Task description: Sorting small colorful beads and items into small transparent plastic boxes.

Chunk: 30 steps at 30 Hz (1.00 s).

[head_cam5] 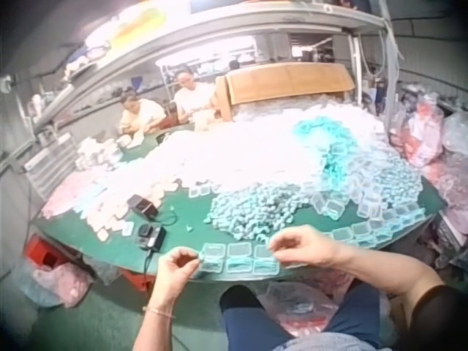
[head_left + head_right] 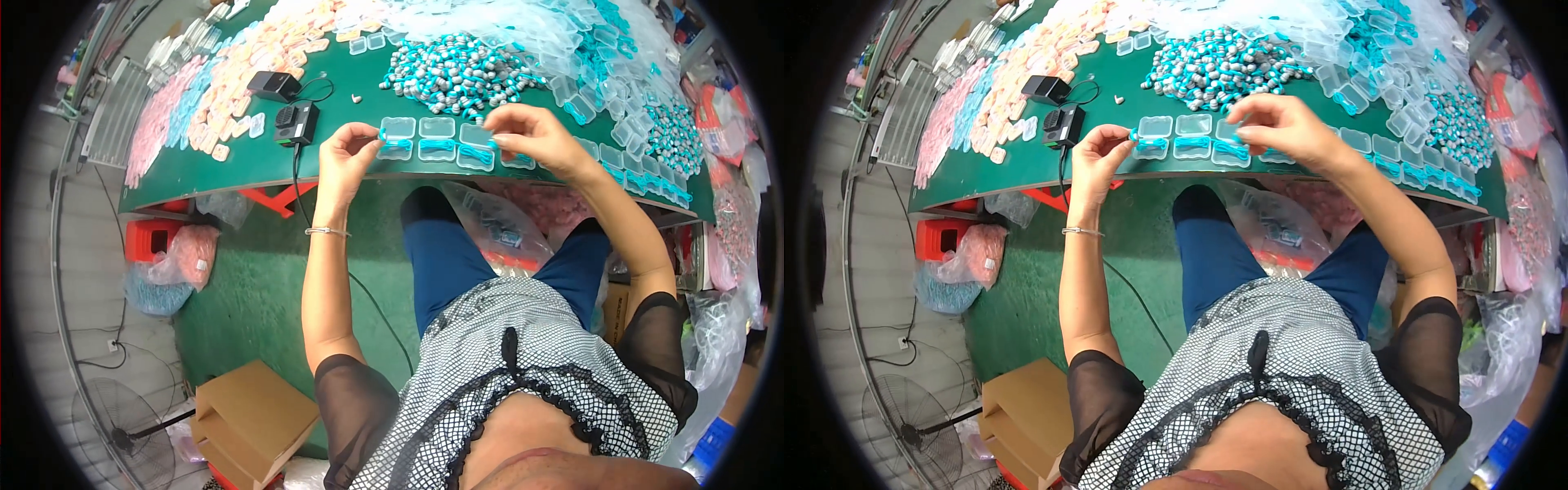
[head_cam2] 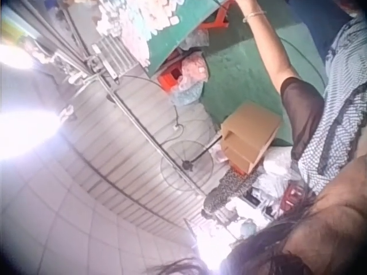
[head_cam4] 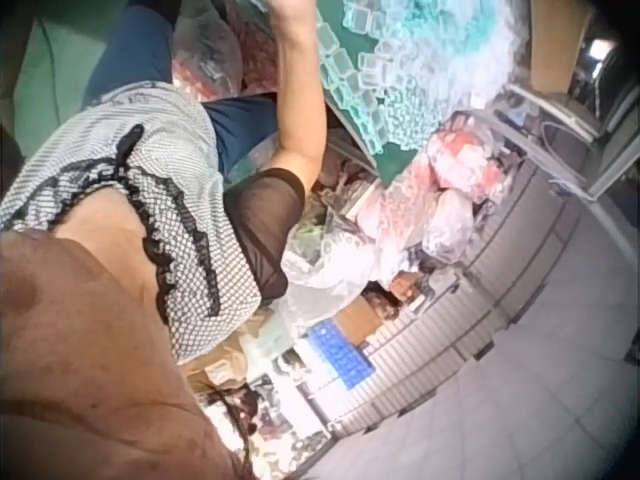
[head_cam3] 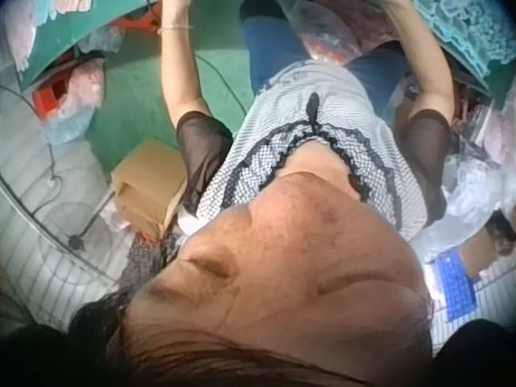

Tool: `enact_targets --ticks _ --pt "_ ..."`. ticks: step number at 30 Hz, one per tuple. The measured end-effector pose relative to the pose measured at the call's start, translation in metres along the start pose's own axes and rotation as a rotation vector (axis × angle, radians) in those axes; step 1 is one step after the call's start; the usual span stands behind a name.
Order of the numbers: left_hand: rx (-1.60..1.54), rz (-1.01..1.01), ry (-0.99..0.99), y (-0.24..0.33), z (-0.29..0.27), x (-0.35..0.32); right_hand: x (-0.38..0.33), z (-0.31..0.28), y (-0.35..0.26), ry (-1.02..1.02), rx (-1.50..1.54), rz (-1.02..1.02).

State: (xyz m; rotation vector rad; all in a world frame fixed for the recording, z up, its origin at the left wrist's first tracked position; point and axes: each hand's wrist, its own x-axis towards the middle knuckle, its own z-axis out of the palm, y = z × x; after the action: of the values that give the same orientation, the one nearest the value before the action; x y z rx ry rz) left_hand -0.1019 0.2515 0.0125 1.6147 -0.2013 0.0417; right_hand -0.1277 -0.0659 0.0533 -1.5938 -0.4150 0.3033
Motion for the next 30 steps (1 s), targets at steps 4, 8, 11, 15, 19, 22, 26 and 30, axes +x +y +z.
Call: enact_targets --ticks 4,8,11,15,19,22,26,30 --pt "0.217 0.090 -0.018 -0.008 -0.007 -0.004 0.031 0.037 0.008 -0.083 -0.010 0.027" --pt "0.488 0.290 -0.004 -0.009 -0.007 -0.003 0.052 0.056 0.016 -0.122 0.056 0.056" --pt "0.577 0.361 -0.017 -0.013 -0.008 0.000 0.068 0.070 0.040 0.003 -0.188 -0.110" --pt "0.678 0.431 -0.066 -0.015 -0.008 0.003 0.079 0.084 0.046 0.099 -0.552 -0.312" --pt "0.712 0.464 -0.114 -0.021 -0.010 0.005 0.083 0.096 0.053 0.195 -0.762 -0.298" --pt "0.693 0.428 -0.146 -0.022 -0.011 0.007 0.083 0.103 0.060 0.291 -0.971 -0.433" --pt "0.725 0.431 -0.155 -0.021 -0.011 0.007 0.083 0.106 0.065 0.305 -1.028 -0.438" --pt "0.779 0.449 -0.144 -0.016 -0.008 0.006 0.086 0.106 0.064 0.284 -1.097 -0.441"
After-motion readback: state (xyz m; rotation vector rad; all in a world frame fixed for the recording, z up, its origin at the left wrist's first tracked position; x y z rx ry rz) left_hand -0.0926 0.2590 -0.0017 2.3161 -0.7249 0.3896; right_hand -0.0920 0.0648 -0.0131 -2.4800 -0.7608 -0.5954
